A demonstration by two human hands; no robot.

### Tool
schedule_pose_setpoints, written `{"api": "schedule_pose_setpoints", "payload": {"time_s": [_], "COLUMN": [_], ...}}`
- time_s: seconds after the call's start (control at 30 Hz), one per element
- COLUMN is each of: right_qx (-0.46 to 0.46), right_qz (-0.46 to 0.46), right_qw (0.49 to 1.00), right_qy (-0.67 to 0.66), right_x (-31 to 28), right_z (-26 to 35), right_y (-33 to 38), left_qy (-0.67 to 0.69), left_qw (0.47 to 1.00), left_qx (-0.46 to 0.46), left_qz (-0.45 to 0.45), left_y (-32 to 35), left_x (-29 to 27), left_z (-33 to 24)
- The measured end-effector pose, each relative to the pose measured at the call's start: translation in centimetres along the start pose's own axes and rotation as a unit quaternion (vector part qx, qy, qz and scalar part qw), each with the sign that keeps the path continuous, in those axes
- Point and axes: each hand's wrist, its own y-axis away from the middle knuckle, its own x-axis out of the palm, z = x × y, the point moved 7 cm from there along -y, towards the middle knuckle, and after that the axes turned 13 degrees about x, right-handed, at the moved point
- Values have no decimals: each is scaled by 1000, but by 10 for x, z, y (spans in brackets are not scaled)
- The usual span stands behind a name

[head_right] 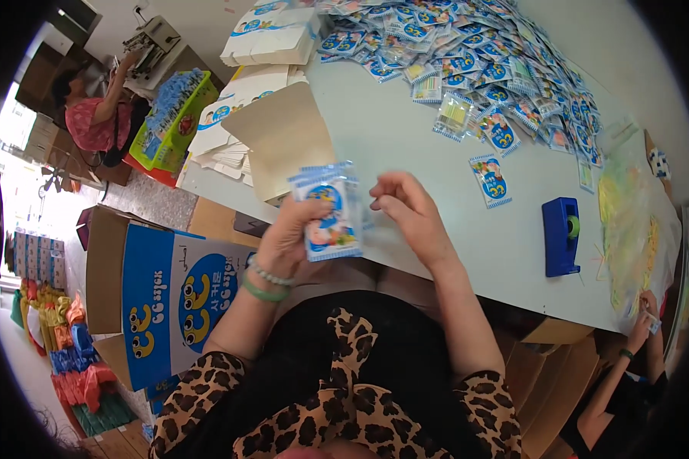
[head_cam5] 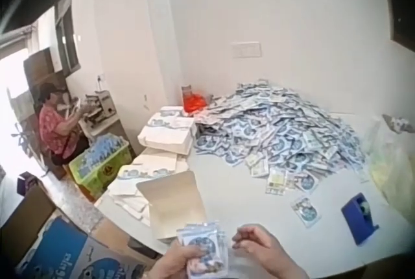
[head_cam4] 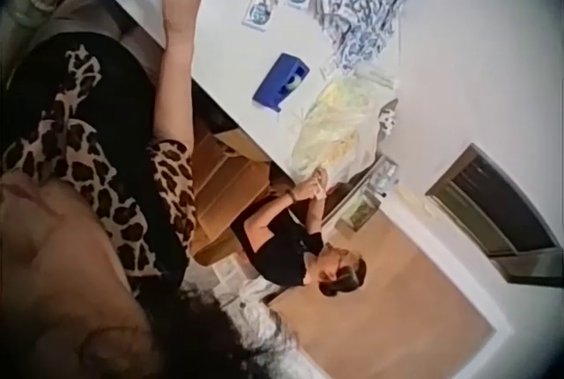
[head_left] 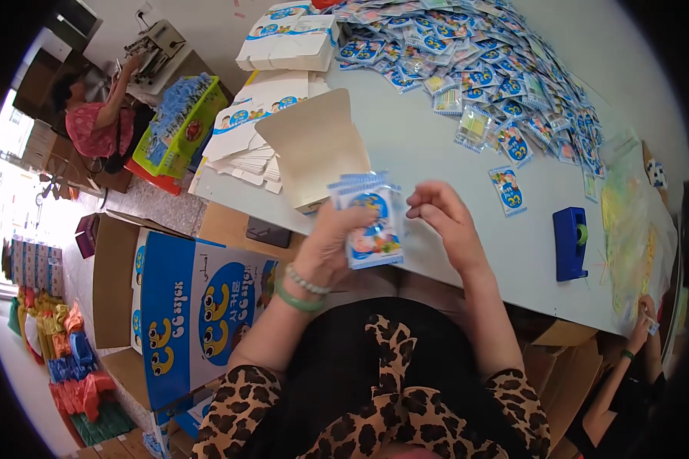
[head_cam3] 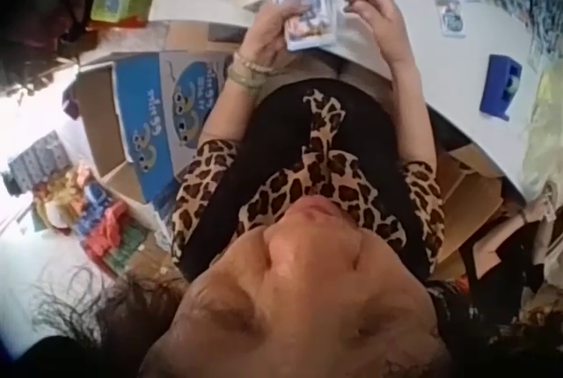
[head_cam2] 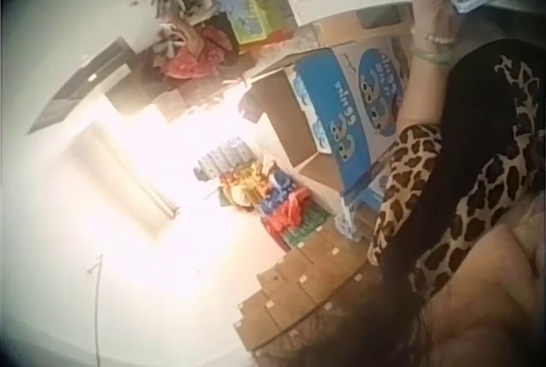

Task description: Packing sanitary pad packets into smaller product boxes and then into larger shipping boxes.

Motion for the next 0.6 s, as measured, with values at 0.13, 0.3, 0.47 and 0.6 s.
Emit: {"api": "schedule_pose_setpoints", "payload": {"time_s": [0.13, 0.3, 0.47, 0.6], "right_qx": [-95, -226, -272, -280], "right_qz": [-90, -87, -113, -141], "right_qw": [928, 770, 727, 726], "right_qy": [349, 590, 620, 612], "right_x": [34, 66, 98, 96], "right_z": [43, 23, 22, 24], "right_y": [-38, -63, -11, -3], "left_qy": [-59, -141, -451, -741], "left_qw": [996, 983, 885, 665], "left_qx": [70, 90, 113, 41], "left_qz": [-5, -74, -30, -79], "left_y": [-9, -38, -62, -57], "left_x": [-24, -41, -44, -12], "left_z": [-60, -91, -85, -82]}}
